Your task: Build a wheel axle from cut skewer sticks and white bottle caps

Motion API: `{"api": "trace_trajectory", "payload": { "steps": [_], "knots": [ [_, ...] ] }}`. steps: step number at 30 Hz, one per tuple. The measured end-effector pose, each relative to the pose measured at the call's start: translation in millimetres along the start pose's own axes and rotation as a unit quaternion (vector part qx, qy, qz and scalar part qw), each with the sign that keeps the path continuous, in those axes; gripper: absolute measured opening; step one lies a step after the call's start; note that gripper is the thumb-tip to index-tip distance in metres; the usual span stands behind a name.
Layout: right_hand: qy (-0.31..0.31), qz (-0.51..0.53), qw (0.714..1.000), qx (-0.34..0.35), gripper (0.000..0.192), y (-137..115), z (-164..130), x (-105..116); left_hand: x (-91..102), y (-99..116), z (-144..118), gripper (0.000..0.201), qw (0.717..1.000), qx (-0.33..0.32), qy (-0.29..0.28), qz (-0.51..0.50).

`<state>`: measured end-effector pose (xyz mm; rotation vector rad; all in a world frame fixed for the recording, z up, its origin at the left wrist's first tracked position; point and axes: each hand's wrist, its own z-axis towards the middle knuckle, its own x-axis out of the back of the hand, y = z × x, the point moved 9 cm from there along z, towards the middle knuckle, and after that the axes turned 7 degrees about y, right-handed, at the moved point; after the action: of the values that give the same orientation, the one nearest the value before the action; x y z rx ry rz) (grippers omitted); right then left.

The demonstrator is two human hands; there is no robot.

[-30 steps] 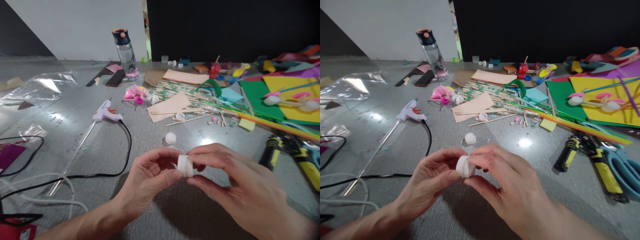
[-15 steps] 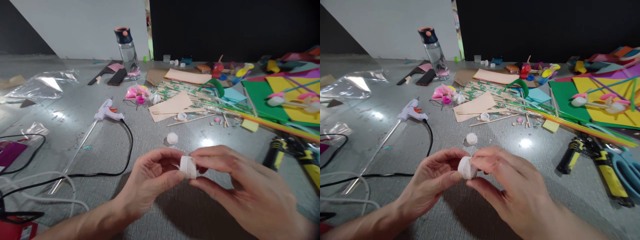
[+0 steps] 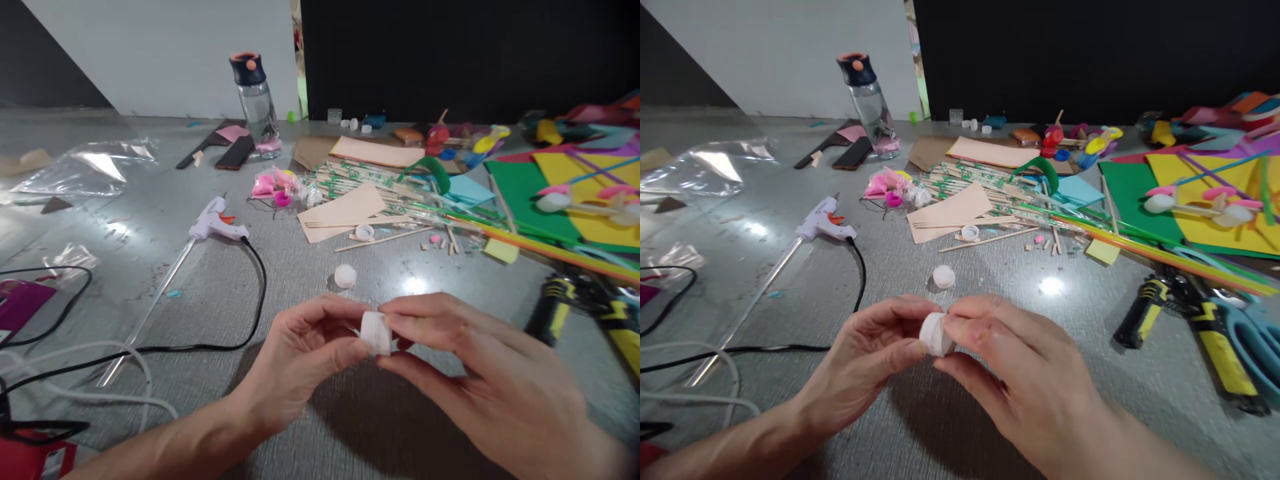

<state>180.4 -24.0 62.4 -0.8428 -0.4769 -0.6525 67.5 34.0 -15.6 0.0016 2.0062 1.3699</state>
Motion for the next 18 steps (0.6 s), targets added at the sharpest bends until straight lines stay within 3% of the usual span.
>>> {"api": "trace_trajectory", "payload": {
  "steps": [18],
  "knots": [
    [0.002,-0.034,0.999,0.015,0.004,-2.5,-0.7,-1.7,-0.9,3.0,0.5,0.021,1.000,-0.030,0.001,-0.004]
  ]
}}
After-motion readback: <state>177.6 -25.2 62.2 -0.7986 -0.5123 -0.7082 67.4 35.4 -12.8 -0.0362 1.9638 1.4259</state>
